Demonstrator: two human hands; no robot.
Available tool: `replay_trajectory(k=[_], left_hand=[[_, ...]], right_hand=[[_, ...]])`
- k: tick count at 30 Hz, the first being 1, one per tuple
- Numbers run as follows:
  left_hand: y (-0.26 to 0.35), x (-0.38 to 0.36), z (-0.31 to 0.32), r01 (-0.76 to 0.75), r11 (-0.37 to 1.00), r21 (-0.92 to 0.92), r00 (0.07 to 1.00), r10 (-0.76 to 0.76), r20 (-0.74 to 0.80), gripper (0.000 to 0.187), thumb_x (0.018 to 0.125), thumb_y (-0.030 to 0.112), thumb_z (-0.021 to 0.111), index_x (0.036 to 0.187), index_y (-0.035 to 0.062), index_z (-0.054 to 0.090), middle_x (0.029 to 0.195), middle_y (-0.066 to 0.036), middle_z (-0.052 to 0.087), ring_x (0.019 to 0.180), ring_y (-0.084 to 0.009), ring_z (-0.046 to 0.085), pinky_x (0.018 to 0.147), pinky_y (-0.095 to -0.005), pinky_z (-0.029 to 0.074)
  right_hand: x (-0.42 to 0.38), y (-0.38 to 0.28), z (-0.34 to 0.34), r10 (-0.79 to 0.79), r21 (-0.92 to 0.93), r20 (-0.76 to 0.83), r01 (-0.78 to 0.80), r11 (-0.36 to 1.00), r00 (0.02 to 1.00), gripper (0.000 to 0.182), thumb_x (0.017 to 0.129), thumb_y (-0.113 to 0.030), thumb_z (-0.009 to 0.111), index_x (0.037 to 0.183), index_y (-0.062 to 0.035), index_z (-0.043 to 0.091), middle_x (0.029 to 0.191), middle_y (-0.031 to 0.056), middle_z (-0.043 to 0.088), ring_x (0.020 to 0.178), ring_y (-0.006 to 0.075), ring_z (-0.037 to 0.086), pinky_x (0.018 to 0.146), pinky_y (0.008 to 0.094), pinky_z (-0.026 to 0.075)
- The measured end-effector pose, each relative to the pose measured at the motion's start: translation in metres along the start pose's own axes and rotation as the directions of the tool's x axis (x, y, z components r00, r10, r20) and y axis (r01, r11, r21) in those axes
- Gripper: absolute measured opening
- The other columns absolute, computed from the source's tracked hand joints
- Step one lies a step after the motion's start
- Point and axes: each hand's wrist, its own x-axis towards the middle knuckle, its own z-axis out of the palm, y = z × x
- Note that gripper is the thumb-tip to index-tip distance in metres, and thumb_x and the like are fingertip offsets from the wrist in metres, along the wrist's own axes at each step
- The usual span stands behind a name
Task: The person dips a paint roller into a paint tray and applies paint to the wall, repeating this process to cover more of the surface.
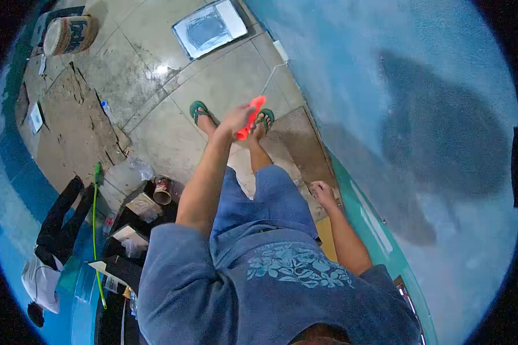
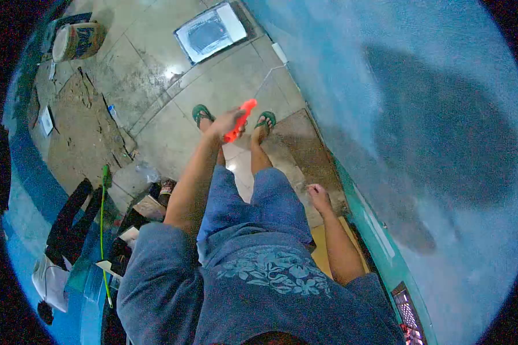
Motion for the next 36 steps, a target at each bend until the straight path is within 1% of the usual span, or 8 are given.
replay_trajectory(k=[6,12,16,21,25,29,33,36], left_hand=[[-0.002,0.061,-0.005,0.109,0.982,-0.154,0.992,-0.099,0.072,0.024,0.095,0.028,0.046,0.100,0.0047,0.051,0.064,-0.003,0.049,0.047,-0.0123,0.048,0.040,-0.0266,0.042],[0.010,-0.120,0.039,0.055,0.992,0.118,0.999,-0.054,-0.010,0.027,0.096,0.027,0.045,0.107,0.0035,0.054,0.064,-0.003,0.051,0.044,-0.0119,0.049,0.040,-0.0257,0.042],[0.015,-0.203,0.057,0.124,0.985,-0.120,0.991,-0.117,0.063,0.031,0.096,0.024,0.045,0.120,0.0053,0.049,0.062,-0.001,0.047,0.044,-0.0099,0.048,0.036,-0.0250,0.041],[-0.017,-0.108,0.039,0.057,0.998,0.000,0.997,-0.057,0.060,0.030,0.096,0.027,0.045,0.117,0.0065,0.049,0.067,-0.004,0.050,0.047,-0.0124,0.049,0.038,-0.0263,0.042],[-0.025,0.020,0.014,0.062,0.996,0.066,0.995,-0.067,0.075,0.024,0.094,0.026,0.046,0.092,0.0036,0.053,0.066,-0.005,0.053,0.051,-0.0144,0.051,0.045,-0.0274,0.043],[-0.039,0.067,0.022,0.151,0.969,-0.196,0.988,-0.141,0.065,0.023,0.094,0.026,0.046,0.091,0.0043,0.053,0.066,-0.004,0.054,0.051,-0.0142,0.051,0.045,-0.0273,0.043],[-0.033,-0.005,0.039,0.043,0.997,0.057,0.999,-0.044,0.018,0.025,0.093,0.026,0.048,0.099,0.0036,0.055,0.068,-0.004,0.054,0.052,-0.0150,0.052,0.044,-0.0293,0.044],[-0.030,-0.116,0.066,0.107,0.994,-0.034,0.994,-0.107,-0.006,0.031,0.094,0.027,0.048,0.113,0.0036,0.052,0.068,-0.005,0.053,0.047,-0.0141,0.051,0.040,-0.0268,0.043]], right_hand=[[-0.010,-0.015,-0.004,0.003,0.065,0.017,-0.004,0.998,1.000,0.018,0.091,-0.016,0.054,0.099,-0.0032,0.062,0.087,0.0022,0.061,0.079,0.0102,0.056,0.069,0.0248,0.046],[-0.008,-0.014,-0.003,-0.047,0.036,0.007,0.046,0.998,0.999,0.019,0.091,-0.018,0.053,0.097,-0.0023,0.063,0.086,0.0029,0.062,0.079,0.0113,0.056,0.071,0.0267,0.046],[-0.009,-0.014,-0.005,-0.049,0.055,0.034,0.047,0.997,0.998,0.018,0.092,-0.015,0.052,0.098,-0.0022,0.062,0.090,0.0022,0.062,0.081,0.0109,0.057,0.072,0.0253,0.047],[-0.001,0.000,-0.006,0.013,0.013,0.045,-0.013,1.000,0.999,0.018,0.092,-0.015,0.051,0.100,-0.0027,0.062,0.090,0.0027,0.062,0.081,0.0107,0.057,0.073,0.0252,0.046],[0.002,0.016,-0.005,-0.025,0.090,0.033,0.022,0.996,0.999,0.019,0.093,-0.015,0.050,0.103,-0.0030,0.061,0.093,0.0037,0.062,0.084,0.0117,0.058,0.075,0.0257,0.046],[-0.010,0.004,-0.012,0.050,0.011,0.023,-0.051,0.999,0.998,0.022,0.092,-0.016,0.050,0.106,-0.0022,0.061,0.096,0.0060,0.063,0.087,0.0141,0.058,0.079,0.0280,0.047],[-0.009,0.013,-0.004,-0.053,0.073,-0.034,0.055,0.996,0.998,0.021,0.089,-0.018,0.054,0.098,-0.0026,0.064,0.087,0.0059,0.063,0.081,0.0145,0.058,0.074,0.0286,0.046],[-0.012,0.009,-0.002,-0.067,0.091,0.004,0.066,0.994,0.998,0.020,0.090,-0.019,0.054,0.097,-0.0029,0.064,0.085,0.0052,0.063,0.079,0.0138,0.057,0.072,0.0285,0.046]])
